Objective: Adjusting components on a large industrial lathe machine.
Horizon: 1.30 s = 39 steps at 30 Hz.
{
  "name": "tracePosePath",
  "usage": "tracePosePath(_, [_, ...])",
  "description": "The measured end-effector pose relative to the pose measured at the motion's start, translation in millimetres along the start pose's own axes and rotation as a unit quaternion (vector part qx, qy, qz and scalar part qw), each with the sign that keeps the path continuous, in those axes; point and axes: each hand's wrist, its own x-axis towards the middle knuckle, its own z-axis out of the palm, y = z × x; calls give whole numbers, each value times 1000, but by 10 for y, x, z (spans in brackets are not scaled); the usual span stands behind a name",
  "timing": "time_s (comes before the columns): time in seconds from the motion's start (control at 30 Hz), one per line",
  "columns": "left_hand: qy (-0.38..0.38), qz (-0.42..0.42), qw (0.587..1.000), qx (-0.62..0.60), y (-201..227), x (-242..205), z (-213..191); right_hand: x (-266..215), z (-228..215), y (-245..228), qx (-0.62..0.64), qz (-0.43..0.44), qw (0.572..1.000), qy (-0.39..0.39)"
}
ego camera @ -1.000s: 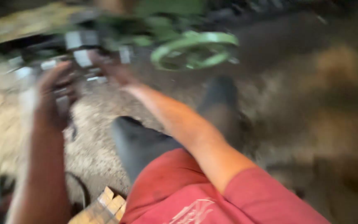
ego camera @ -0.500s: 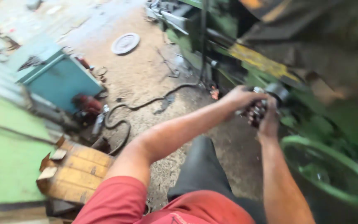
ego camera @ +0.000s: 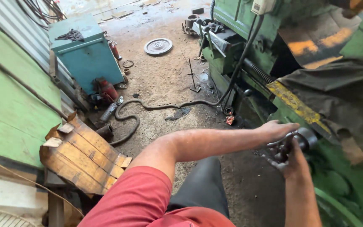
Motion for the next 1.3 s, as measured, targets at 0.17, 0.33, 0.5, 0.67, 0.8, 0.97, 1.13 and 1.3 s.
tracePosePath(0.17, [-58, -24, 998, 12, -91, 108, 34, 306, -184, 177, 37, -128, 974, -183])
tracePosePath(0.33, [-47, -58, 995, 72, -36, 109, 21, 409, -229, 255, 50, -157, 971, -174])
tracePosePath(0.5, [-141, -46, 989, -26, 19, -11, 54, 472, -284, 337, 39, -184, 978, -91])
tracePosePath(0.67, [-118, -78, 978, -155, 237, -255, -8, 324, -107, 317, 29, -160, 986, -31])
tracePosePath(0.8, [-159, -66, 969, -177, 288, -306, -25, 225, -53, 300, 43, -151, 988, -18])
tracePosePath(0.97, [-171, -59, 969, -171, 279, -291, -27, 66, 43, 247, 34, -166, 986, -8])
tracePosePath(1.13, [-173, -48, 966, -184, 257, -279, -28, 48, 52, 255, 53, -190, 980, 6])
tracePosePath(1.3, [-158, -27, 972, -174, 216, -252, -9, 88, 32, 257, 40, -187, 981, 10])
